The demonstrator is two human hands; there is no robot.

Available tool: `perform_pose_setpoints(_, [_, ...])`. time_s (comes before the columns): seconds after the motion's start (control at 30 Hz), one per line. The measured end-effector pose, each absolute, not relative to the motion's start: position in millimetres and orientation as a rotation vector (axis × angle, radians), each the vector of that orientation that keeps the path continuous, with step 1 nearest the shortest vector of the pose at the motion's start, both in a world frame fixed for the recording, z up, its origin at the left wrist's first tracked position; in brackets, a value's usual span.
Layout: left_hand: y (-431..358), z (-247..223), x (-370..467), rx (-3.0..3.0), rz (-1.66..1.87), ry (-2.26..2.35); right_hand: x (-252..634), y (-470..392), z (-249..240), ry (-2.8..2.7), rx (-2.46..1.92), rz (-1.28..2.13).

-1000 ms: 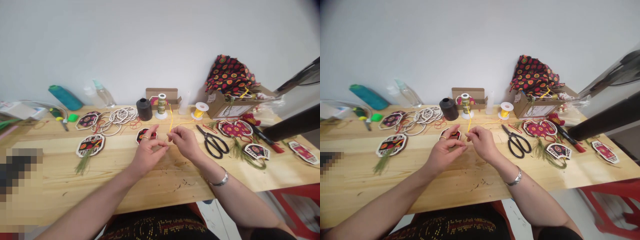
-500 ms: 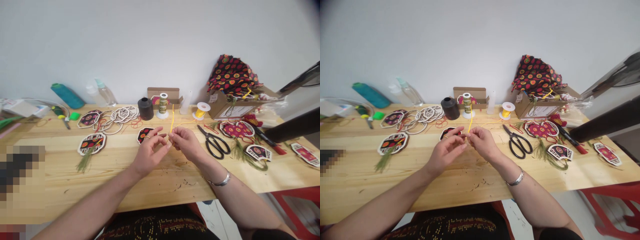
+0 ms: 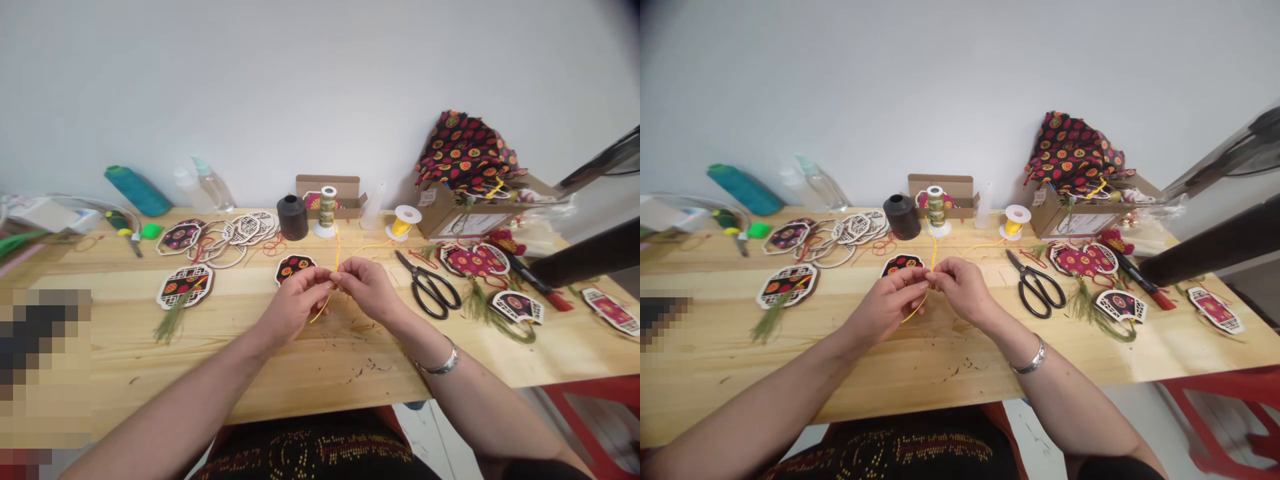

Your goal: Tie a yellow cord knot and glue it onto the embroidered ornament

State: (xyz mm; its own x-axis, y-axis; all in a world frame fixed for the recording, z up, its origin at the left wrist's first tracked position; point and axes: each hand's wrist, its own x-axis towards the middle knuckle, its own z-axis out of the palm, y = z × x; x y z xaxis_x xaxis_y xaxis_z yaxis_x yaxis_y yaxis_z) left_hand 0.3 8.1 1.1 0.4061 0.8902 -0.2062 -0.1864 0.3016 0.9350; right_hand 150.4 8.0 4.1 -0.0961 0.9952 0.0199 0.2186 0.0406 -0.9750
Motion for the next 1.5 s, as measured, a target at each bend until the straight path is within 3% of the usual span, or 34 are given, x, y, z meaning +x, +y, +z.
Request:
perform_pose_setpoints(0.2, [9.6, 5.1, 2.2, 1.224, 0.879, 0.997, 149.8, 8.0, 4.2, -1.484, -1.339, 1.106])
perform_pose_setpoints(1.5, [15.4, 3.0, -5.1, 1.029, 0.783, 0.98, 152.8, 7.6, 13.6, -1.432, -1.294, 1.284])
